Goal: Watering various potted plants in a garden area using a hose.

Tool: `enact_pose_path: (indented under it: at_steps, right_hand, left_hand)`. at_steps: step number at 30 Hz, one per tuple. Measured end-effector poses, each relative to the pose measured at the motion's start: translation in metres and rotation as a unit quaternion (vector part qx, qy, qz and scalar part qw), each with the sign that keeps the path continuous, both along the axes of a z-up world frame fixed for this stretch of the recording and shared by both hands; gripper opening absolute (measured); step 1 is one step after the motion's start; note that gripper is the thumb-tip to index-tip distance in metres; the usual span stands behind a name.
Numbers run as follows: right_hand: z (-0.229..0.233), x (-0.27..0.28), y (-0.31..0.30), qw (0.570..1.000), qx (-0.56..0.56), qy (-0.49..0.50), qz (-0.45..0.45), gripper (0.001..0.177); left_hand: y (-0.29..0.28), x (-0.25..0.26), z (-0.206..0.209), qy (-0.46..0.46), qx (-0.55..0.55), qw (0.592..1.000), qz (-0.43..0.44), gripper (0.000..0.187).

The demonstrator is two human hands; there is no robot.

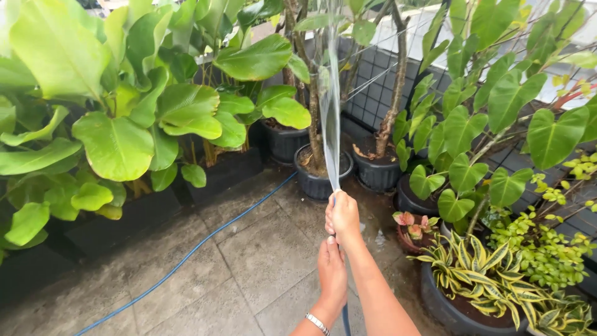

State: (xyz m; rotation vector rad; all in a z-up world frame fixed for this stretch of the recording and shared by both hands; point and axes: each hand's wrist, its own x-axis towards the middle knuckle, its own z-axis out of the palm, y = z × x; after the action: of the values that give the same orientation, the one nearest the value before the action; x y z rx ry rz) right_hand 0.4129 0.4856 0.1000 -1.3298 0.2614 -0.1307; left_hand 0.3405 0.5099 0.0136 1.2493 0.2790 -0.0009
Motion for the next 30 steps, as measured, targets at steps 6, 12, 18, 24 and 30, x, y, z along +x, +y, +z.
enact_pose_path:
  at_steps: [6, 12, 18, 24, 30]
  right_hand:
    - [-0.021, -0.014, 0.036, 0.999, 0.043, 0.003, 0.006, 0.027]
    - [-0.031, -0.029, 0.064, 0.998, 0.035, 0.02, 0.04, 0.026]
    - [-0.055, -0.025, 0.086, 0.995, 0.065, 0.054, 0.049, 0.026]
    - [-0.099, -0.005, 0.076, 0.98, 0.12, 0.158, 0.011, 0.022]
    - [-0.071, -0.011, 0.06, 0.987, 0.073, 0.141, 0.027, 0.017]
  left_hand:
    - [0.03, -0.014, -0.029, -0.033, -0.02, 0.998, 0.044, 0.037]
    - [0.057, -0.035, -0.027, 0.046, 0.032, 0.997, 0.057, 0.038]
    - [0.077, -0.04, -0.048, 0.02, 0.019, 0.995, 0.097, 0.036]
    - [0.08, -0.036, -0.067, 0.095, 0.051, 0.991, 0.076, 0.036]
    - [0.062, -0.033, -0.047, 0.122, 0.036, 0.991, 0.044, 0.04]
